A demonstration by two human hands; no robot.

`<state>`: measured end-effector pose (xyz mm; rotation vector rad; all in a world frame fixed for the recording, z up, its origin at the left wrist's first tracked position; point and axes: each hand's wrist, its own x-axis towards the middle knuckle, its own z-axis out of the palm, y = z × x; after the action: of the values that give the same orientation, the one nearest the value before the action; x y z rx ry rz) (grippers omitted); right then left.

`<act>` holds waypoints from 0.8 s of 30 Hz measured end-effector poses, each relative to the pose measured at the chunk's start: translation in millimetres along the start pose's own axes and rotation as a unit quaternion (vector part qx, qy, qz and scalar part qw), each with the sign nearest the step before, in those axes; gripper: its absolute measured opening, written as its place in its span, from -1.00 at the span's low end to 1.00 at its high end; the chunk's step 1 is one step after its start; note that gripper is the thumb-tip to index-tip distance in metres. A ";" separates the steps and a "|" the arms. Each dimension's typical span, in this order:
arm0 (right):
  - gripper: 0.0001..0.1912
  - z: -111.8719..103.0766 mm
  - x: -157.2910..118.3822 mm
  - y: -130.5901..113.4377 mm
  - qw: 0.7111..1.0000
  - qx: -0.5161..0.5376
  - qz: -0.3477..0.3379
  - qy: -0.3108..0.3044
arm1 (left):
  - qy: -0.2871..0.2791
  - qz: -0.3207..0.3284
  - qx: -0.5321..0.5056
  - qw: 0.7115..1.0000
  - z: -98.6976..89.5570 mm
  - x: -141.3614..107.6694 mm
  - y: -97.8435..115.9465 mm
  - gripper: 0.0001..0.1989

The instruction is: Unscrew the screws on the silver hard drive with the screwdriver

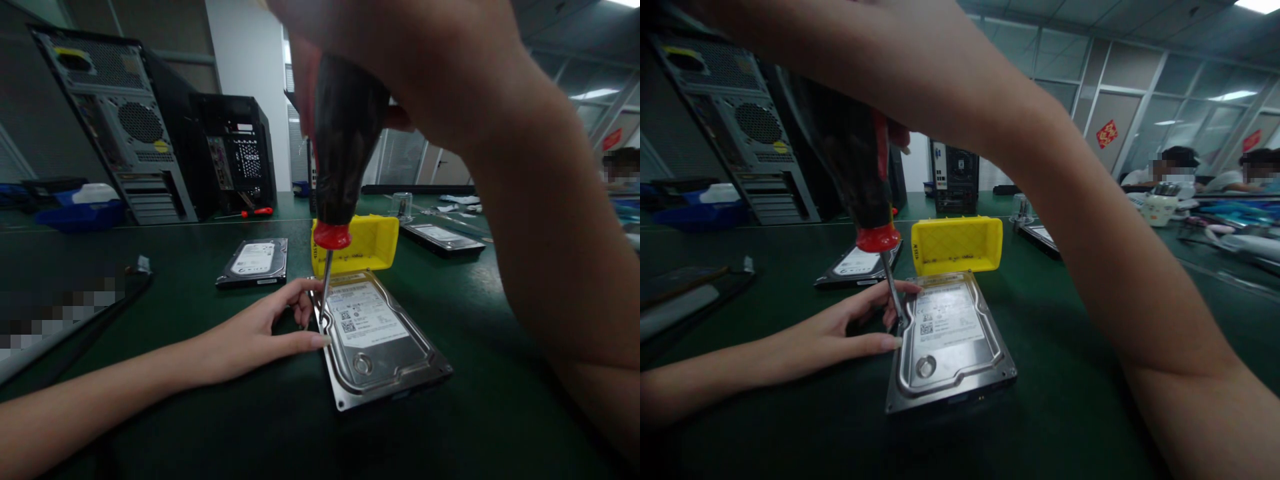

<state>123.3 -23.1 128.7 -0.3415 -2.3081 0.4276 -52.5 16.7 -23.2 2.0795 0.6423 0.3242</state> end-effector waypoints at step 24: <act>-0.76 -18.7 -5.6 18.5 0.989 0.054 0.091 -0.108 | -0.007 0.002 0.004 1.000 -0.6 -1.2 -2.4 -0.45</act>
<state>142.8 -4.6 130.1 -0.4747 -2.4594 0.7094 -54.5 17.6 -24.9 2.0898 0.6314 0.3103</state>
